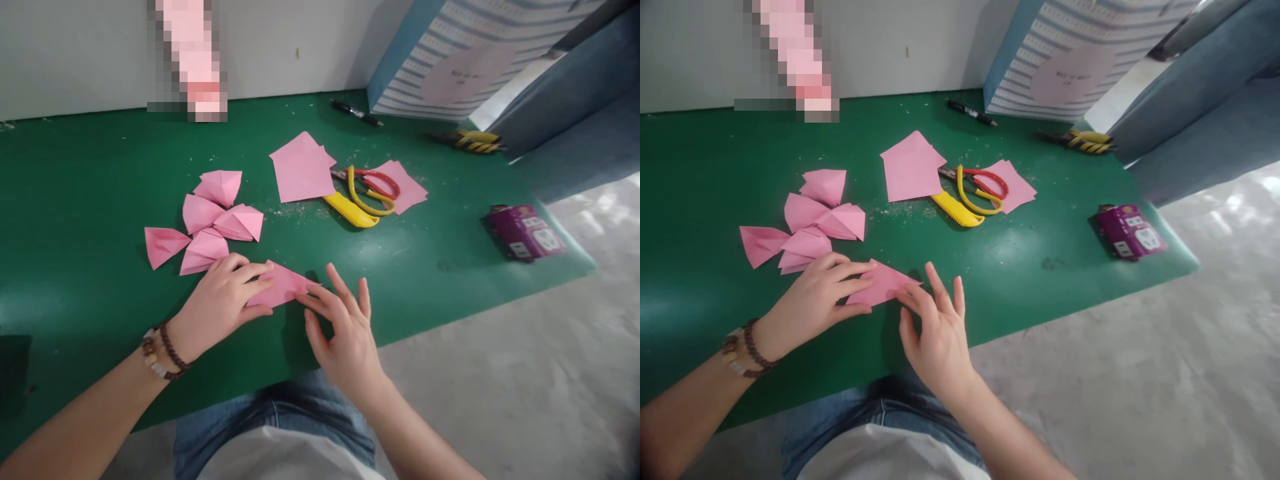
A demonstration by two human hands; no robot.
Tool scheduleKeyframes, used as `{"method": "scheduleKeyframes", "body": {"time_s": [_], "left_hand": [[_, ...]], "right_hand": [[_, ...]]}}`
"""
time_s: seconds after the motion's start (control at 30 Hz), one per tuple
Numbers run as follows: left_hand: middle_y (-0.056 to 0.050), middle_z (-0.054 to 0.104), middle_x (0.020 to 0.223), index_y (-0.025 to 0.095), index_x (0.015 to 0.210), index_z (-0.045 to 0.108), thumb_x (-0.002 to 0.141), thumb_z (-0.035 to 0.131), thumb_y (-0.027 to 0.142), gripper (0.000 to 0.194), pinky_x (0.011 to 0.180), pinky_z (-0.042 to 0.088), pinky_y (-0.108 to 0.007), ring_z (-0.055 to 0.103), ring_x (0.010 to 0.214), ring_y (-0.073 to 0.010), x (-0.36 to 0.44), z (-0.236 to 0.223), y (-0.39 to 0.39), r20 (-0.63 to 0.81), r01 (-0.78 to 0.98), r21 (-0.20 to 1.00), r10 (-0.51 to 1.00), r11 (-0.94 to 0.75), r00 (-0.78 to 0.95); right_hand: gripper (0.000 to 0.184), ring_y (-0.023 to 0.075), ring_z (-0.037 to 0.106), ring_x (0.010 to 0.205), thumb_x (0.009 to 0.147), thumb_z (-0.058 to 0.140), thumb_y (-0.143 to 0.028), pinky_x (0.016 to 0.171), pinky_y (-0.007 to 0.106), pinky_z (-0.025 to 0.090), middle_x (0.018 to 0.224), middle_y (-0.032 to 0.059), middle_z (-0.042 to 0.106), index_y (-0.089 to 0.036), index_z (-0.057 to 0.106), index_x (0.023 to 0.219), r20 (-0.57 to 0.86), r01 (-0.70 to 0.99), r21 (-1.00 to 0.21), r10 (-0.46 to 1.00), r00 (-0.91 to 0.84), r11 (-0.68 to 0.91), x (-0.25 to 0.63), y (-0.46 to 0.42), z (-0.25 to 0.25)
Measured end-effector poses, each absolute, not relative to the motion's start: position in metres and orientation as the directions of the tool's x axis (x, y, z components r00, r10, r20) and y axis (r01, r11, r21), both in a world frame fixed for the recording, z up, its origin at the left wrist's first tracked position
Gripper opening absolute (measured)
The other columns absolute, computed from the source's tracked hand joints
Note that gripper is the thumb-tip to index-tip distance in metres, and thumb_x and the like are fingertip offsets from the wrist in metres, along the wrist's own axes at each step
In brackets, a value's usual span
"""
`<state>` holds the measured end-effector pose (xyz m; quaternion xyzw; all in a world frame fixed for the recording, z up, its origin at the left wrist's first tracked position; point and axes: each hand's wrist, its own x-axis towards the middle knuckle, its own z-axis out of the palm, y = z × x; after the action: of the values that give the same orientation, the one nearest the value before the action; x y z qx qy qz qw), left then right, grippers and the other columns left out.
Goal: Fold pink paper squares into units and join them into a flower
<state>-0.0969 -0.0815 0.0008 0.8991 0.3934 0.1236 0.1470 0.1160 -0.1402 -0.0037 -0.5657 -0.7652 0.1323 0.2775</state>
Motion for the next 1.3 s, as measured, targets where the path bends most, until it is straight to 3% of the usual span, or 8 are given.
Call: {"method": "scheduleKeyframes", "body": {"time_s": [0.37,0.5,0.63,0.87,1.07,1.3], "left_hand": [[-0.006,0.064,0.124,0.020,0.115,0.066,0.090,0.057,0.035,0.031,0.086,0.046,-0.044,0.050,0.096,-0.0235,-0.098,0.006,-0.079,0.093,0.661,0.333,0.721,-0.672,0.686],[-0.003,0.064,0.125,0.023,0.112,0.067,0.095,0.048,0.026,0.027,0.088,0.044,-0.047,0.048,0.101,-0.0250,-0.101,0.011,-0.075,0.077,0.649,0.323,0.702,-0.689,0.708],[-0.002,0.061,0.129,0.023,0.117,0.065,0.095,0.045,0.022,0.030,0.093,0.044,-0.049,0.047,0.110,-0.0262,-0.104,0.013,-0.074,0.054,0.629,0.329,0.679,-0.704,0.732],[-0.007,0.060,0.130,0.017,0.120,0.063,0.092,0.047,0.015,0.032,0.110,0.034,-0.054,0.040,0.128,-0.0292,-0.105,0.015,-0.074,0.051,0.609,0.311,0.653,-0.730,0.756],[-0.007,0.058,0.134,0.016,0.121,0.062,0.095,0.043,0.019,0.032,0.113,0.030,-0.054,0.038,0.135,-0.0282,-0.104,0.013,-0.073,0.041,0.607,0.308,0.648,-0.733,0.761],[-0.008,0.058,0.134,0.015,0.123,0.060,0.096,0.039,0.017,0.033,0.115,0.028,-0.052,0.034,0.139,-0.0269,-0.105,0.011,-0.073,0.019,0.597,0.309,0.633,-0.740,0.774]], "right_hand": [[0.018,0.0323,0.047,0.130,0.089,0.052,-0.017,0.108,0.068,0.020,0.094,0.0032,0.074,-0.022,0.055,0.106,0.396,0.881,-0.408,0.916,-0.066,0.240,0.151,-0.131,-0.013],[0.002,0.0349,0.041,0.133,0.086,0.060,-0.021,0.110,0.064,0.024,0.104,0.0073,0.068,-0.022,0.061,0.085,0.459,0.909,-0.296,0.878,-0.134,0.294,0.136,-0.123,-0.007],[0.012,0.0343,0.040,0.133,0.087,0.057,-0.018,0.111,0.057,0.030,0.110,0.0096,0.064,-0.018,0.060,0.075,0.411,0.905,-0.221,0.876,-0.251,0.363,0.109,-0.118,-0.008],[0.013,0.0322,0.039,0.135,0.089,0.052,-0.015,0.112,0.053,0.031,0.117,0.0134,0.062,-0.015,0.059,0.079,0.390,0.863,-0.264,0.866,-0.312,0.430,0.077,-0.128,-0.015],[0.009,0.0329,0.040,0.134,0.088,0.055,-0.017,0.112,0.052,0.032,0.128,0.0159,0.059,-0.013,0.062,0.088,0.382,0.863,-0.313,0.884,-0.268,0.396,0.056,-0.134,-0.017],[0.009,0.0345,0.036,0.136,0.087,0.056,-0.020,0.112,0.054,0.030,0.133,0.0166,0.055,-0.015,0.060,0.081,0.332,0.869,-0.357,0.916,-0.226,0.344,0.047,-0.136,-0.016]]}}
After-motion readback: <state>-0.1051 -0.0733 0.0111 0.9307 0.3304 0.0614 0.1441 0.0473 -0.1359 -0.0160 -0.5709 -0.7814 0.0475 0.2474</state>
